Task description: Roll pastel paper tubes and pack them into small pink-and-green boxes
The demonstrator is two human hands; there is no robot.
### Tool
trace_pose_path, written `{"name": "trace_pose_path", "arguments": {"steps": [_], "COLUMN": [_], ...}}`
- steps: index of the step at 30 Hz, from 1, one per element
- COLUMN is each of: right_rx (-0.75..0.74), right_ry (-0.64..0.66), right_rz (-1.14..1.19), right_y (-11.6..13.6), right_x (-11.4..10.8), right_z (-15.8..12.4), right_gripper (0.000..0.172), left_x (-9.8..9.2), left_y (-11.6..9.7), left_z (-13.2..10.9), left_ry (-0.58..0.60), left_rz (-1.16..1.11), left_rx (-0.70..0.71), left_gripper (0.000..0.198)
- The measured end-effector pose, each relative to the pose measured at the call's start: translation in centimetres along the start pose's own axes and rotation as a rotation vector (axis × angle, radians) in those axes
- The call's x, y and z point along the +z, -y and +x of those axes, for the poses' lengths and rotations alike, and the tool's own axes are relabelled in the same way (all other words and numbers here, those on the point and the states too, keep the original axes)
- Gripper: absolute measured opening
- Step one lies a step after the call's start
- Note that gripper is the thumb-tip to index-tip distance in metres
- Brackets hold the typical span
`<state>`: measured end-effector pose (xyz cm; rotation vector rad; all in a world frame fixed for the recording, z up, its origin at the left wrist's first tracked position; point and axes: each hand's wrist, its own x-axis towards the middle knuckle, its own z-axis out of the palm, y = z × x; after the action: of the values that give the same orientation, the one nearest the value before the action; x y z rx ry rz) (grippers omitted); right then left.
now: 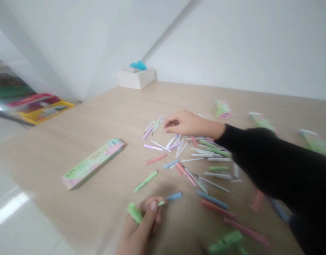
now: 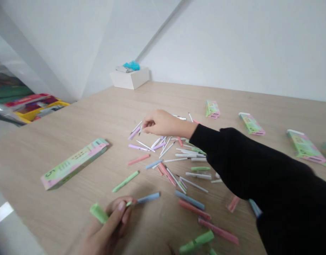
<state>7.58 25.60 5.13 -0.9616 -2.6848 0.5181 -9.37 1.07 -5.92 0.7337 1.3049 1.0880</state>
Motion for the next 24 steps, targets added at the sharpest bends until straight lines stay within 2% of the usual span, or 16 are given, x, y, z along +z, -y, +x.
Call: {"name": "trace_pose_path", "arguments": {"steps": [2,5,9,12,15,24], "right_rx": [-0.117,-0.115,-0.079,-0.04,-0.043,-0.039], "right_ry": [-0.063,-0.128,-0.229,-0.308,-0.327,-0.395], "right_rz": [0.137,0.282,0.242,0.193,0.168,0.144], "right_y": [3.7,8.5,11.9,12.6,13.4,15.6], "right_x": [-0.5,-0.7,0.0,0.7,1.2,2.1], "right_z": [-4.9,-12.4,-19.5,-22.6,-24.9,-28.9], "right_gripper": [0.017,0.016,0.013,0.013,0.016,0.014], "left_x": [0.9,2.0,3.9,5.4,6.5,7.6], "left_y": [-0.4,-0.9,-1.4,-1.7,-1.8,-2.1], "left_z": [-0.5,-1.5,-3.3,-5.0,-6.7,-9.6], "left_ry": [0.041,0.065,0.129,0.231,0.297,0.358], "left_rz": [0.025,0.104,0.128,0.078,0.068,0.195], "left_rx": [0.046,0.173,0.311,0.328,0.348,0.451], "left_gripper": [0.056,0.052,0.037,0.028,0.023,0.02]}}
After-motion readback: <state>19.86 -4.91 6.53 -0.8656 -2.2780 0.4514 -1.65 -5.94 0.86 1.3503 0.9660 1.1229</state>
